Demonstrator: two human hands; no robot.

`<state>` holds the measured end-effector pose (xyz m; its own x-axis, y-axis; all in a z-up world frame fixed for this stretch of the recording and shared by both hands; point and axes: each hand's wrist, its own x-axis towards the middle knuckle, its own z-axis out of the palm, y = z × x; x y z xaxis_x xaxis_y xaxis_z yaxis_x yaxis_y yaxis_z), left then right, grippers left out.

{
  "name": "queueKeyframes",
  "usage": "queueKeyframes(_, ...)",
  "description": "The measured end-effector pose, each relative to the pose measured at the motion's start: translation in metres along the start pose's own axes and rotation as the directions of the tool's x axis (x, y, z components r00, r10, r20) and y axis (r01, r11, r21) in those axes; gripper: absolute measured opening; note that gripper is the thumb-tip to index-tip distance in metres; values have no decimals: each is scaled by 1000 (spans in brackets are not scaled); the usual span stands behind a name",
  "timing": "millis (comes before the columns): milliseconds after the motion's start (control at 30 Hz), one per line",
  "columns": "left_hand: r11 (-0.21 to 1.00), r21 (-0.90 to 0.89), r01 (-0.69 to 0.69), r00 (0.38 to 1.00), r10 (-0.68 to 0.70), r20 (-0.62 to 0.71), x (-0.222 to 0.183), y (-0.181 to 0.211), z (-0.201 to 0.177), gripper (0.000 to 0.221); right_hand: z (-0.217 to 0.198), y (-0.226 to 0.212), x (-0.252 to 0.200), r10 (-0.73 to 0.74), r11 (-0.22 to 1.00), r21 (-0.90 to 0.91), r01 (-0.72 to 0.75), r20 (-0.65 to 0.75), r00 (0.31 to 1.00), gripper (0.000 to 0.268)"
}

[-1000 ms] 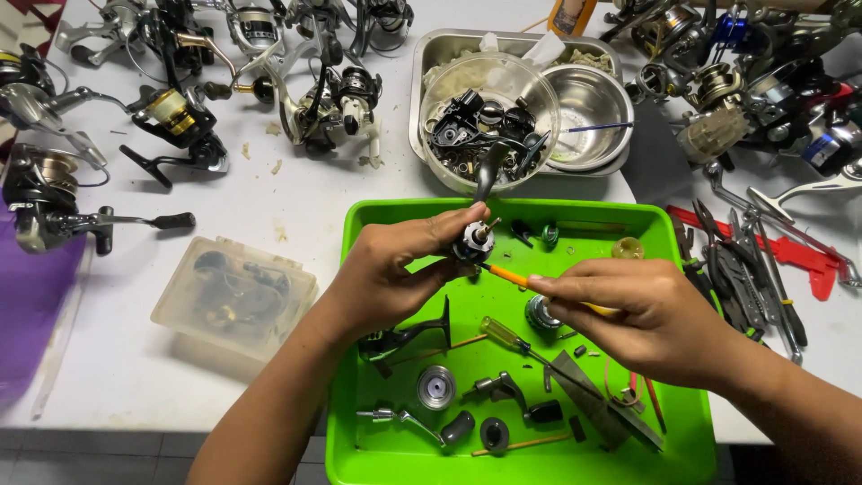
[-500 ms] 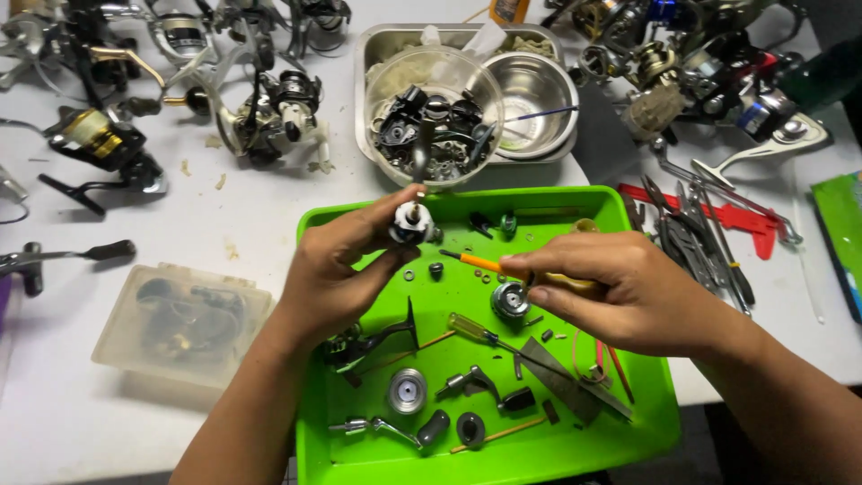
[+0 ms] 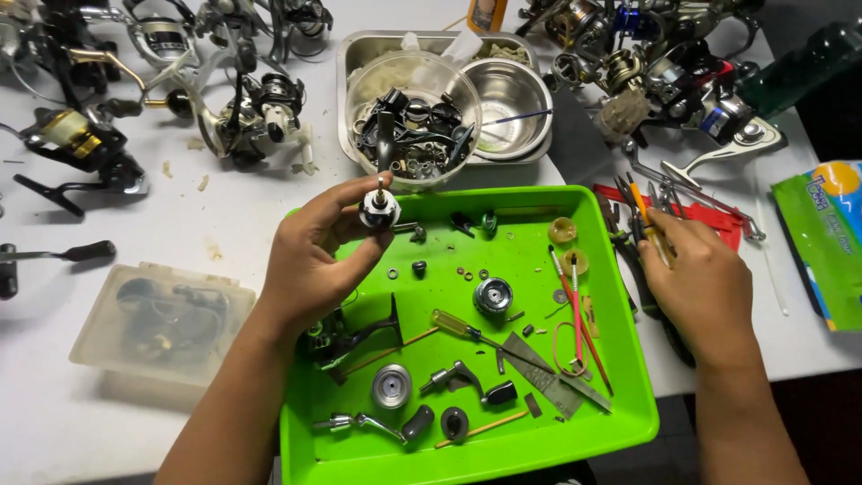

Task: Disassembling and repairing the internal mechanical components of a fishing reel using a screwdriver and manual manipulation.

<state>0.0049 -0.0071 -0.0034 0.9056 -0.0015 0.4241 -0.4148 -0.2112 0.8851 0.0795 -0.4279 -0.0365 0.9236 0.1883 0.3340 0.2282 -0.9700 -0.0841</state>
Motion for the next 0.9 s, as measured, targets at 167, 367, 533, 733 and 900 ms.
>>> queueKeyframes(167,997,51,-55,998,54,16,3,10,-3,40,18,12,4,47,998,-35,-45,61,997,47)
queueKeyframes(367,999,53,-11,1000,10,14,1,7,-3,35,35,30,3,-84,992,91,88,-52,995,43)
queueKeyframes(533,999,-41,30,999,-29,28,1,1,-2,34,31,28,3,-106,987,111,117,-104,989,43)
queueKeyframes(733,979,-153,135,991,-130,40,0,-7,-3,39,26,24,0,-157,983,82,164,-87,984,41)
queueKeyframes(900,935,-305,182,983,-173,58,1,-5,-5,38,28,38,5,-317,947,-137,290,-248,915,28)
